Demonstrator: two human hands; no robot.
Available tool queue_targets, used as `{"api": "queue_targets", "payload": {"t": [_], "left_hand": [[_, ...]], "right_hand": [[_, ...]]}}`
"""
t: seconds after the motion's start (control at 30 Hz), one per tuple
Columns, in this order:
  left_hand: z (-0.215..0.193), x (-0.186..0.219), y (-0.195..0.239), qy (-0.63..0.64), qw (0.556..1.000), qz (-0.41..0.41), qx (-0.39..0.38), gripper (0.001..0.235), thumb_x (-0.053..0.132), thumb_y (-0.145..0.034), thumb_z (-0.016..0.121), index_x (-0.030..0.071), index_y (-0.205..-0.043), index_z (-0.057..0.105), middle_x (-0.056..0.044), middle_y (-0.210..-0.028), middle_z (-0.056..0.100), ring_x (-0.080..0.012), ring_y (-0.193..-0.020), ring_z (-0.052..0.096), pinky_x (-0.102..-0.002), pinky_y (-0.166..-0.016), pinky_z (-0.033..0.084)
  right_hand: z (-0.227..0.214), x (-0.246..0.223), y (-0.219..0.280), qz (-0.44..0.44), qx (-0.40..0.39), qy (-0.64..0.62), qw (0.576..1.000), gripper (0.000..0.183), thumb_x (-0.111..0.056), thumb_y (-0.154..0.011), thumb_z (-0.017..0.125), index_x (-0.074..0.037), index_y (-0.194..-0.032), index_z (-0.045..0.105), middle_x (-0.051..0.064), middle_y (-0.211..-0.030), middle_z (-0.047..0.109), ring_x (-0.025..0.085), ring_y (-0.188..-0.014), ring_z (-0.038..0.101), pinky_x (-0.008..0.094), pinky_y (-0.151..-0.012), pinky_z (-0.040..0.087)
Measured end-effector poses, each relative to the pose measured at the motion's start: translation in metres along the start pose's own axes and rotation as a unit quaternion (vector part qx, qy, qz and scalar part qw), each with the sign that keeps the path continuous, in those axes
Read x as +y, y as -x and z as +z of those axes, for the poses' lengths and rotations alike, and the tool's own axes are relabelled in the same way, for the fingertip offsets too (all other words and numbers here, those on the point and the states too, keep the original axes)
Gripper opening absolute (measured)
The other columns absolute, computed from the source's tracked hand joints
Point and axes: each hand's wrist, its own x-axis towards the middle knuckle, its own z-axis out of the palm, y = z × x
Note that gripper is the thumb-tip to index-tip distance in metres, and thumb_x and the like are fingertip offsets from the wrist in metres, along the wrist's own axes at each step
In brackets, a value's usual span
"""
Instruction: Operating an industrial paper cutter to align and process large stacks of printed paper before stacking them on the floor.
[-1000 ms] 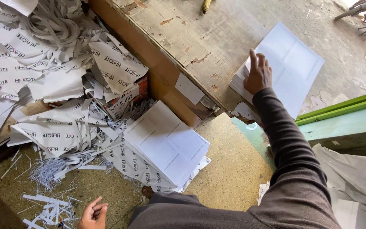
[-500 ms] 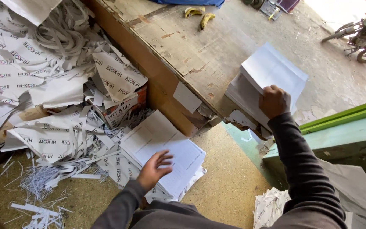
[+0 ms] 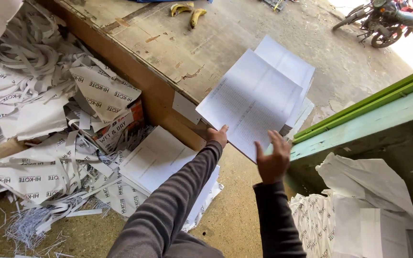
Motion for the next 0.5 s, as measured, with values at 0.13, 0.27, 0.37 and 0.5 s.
{"api": "queue_targets", "payload": {"t": [0.13,0.27,0.37,0.5], "left_hand": [[-0.039,0.036,0.055,0.010,0.997,0.075,0.011,0.054,0.046,-0.076,0.087,-0.003,-0.099,0.078,-0.021,-0.094,0.076,-0.0334,-0.103,0.075,-0.044,-0.086,0.058],[-0.125,0.077,0.110,0.197,0.980,0.018,-0.039,0.053,0.022,-0.075,0.091,-0.011,-0.111,0.070,-0.026,-0.100,0.071,-0.0339,-0.100,0.072,-0.050,-0.082,0.058],[-0.224,0.075,0.133,0.258,0.962,0.027,-0.085,0.049,0.008,-0.076,0.092,-0.009,-0.115,0.068,-0.025,-0.099,0.071,-0.0361,-0.090,0.074,-0.053,-0.069,0.063],[-0.380,0.029,0.198,0.231,0.967,0.080,-0.077,0.034,-0.001,-0.074,0.089,-0.005,-0.104,0.074,-0.019,-0.088,0.076,-0.0323,-0.076,0.077,-0.048,-0.057,0.066]], "right_hand": [[-0.009,0.076,0.037,0.342,0.088,-0.039,0.935,0.036,-0.048,-0.093,0.084,-0.019,-0.113,0.078,0.003,-0.104,0.077,0.022,-0.096,0.074,0.037,-0.083,0.058],[-0.007,0.075,0.033,0.527,-0.142,-0.650,0.529,0.092,-0.071,-0.092,0.063,0.006,-0.142,0.048,0.034,-0.145,0.054,0.047,-0.134,0.055,0.056,-0.114,0.043],[0.031,0.102,0.030,0.472,-0.165,-0.745,0.443,0.097,-0.077,-0.081,0.075,-0.003,-0.142,0.056,0.025,-0.139,0.063,0.045,-0.128,0.061,0.062,-0.112,0.044],[0.071,0.040,0.052,0.446,-0.254,-0.662,0.546,0.065,-0.044,-0.091,0.070,-0.004,-0.140,0.057,0.020,-0.132,0.064,0.040,-0.118,0.062,0.062,-0.099,0.053]]}}
